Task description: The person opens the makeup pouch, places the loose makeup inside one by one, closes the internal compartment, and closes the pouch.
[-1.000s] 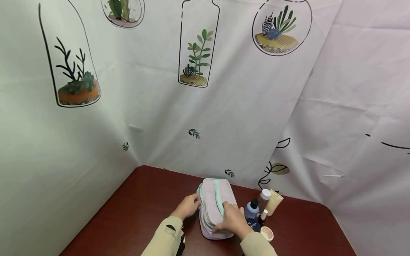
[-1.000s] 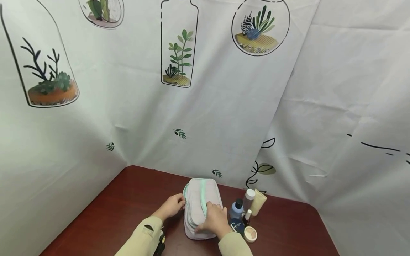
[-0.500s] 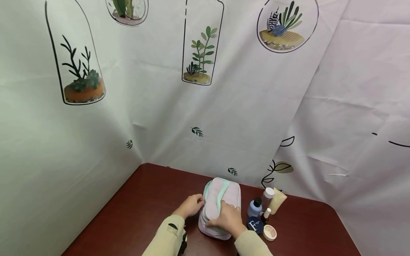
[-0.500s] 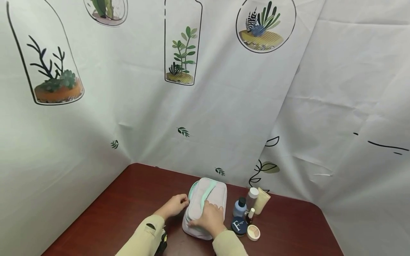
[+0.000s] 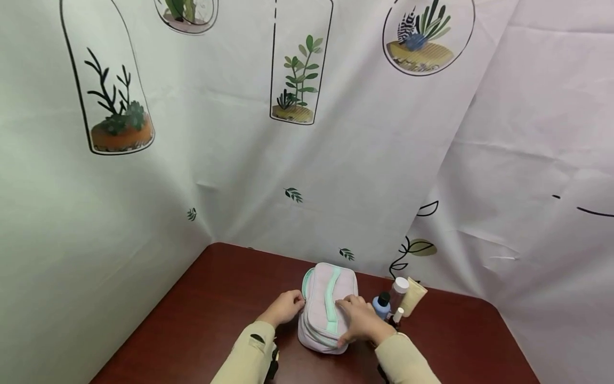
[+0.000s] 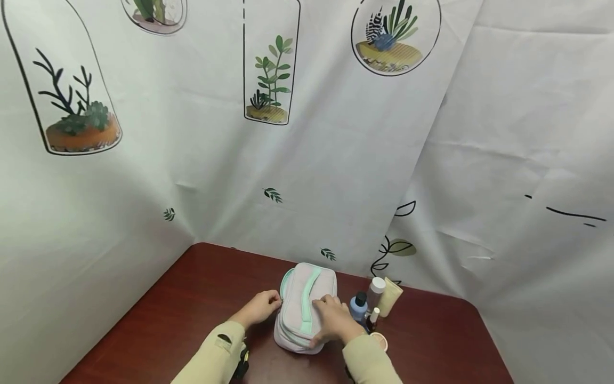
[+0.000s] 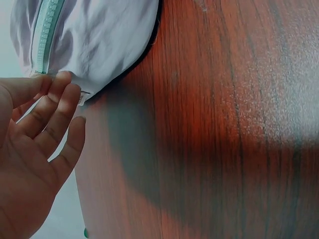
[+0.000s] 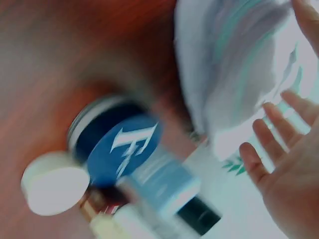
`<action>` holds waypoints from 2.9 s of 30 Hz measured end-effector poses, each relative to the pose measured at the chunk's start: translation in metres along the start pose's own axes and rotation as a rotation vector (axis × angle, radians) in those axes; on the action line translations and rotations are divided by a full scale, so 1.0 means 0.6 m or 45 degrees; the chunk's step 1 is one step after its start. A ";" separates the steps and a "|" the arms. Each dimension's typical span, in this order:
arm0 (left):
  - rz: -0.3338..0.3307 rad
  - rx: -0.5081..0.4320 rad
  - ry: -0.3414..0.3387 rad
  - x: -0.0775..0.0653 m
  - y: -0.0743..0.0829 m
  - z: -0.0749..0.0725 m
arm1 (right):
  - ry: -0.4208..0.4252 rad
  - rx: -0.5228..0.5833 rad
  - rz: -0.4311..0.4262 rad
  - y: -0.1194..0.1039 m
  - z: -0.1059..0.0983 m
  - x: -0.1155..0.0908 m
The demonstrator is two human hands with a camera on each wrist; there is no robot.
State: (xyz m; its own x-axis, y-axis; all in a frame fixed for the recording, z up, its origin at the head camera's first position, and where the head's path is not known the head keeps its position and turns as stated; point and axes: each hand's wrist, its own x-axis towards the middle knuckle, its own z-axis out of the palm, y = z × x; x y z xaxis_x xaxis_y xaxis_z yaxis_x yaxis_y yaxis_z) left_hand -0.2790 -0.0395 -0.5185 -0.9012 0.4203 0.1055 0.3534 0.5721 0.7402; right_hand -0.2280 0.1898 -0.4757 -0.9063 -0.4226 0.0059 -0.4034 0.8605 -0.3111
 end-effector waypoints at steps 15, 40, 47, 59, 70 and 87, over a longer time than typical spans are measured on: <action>-0.006 0.026 0.026 0.000 -0.002 -0.002 | 0.138 -0.121 -0.294 0.045 0.009 -0.024; 0.011 -0.159 -0.145 -0.011 0.016 -0.023 | 0.181 -0.184 0.038 -0.035 0.024 0.005; -0.025 -0.278 -0.321 -0.020 0.017 -0.029 | 0.262 -0.228 0.000 -0.047 0.032 0.013; -0.164 -0.467 -0.496 -0.031 0.013 -0.032 | 0.187 -0.328 -0.114 -0.034 0.016 0.005; -0.157 -0.402 -0.481 -0.029 0.001 -0.042 | 0.314 -0.570 -0.219 0.036 0.020 0.005; -0.024 -0.385 -0.332 -0.025 0.020 -0.050 | 0.696 -0.394 -0.069 0.016 0.031 0.035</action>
State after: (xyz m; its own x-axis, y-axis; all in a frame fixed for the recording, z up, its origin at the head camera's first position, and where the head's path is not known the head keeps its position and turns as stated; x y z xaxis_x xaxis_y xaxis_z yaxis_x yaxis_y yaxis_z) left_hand -0.2691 -0.0601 -0.4910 -0.7992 0.5987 -0.0529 0.2128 0.3641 0.9067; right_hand -0.2485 0.1836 -0.4961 -0.7844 -0.3318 0.5241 -0.3941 0.9190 -0.0080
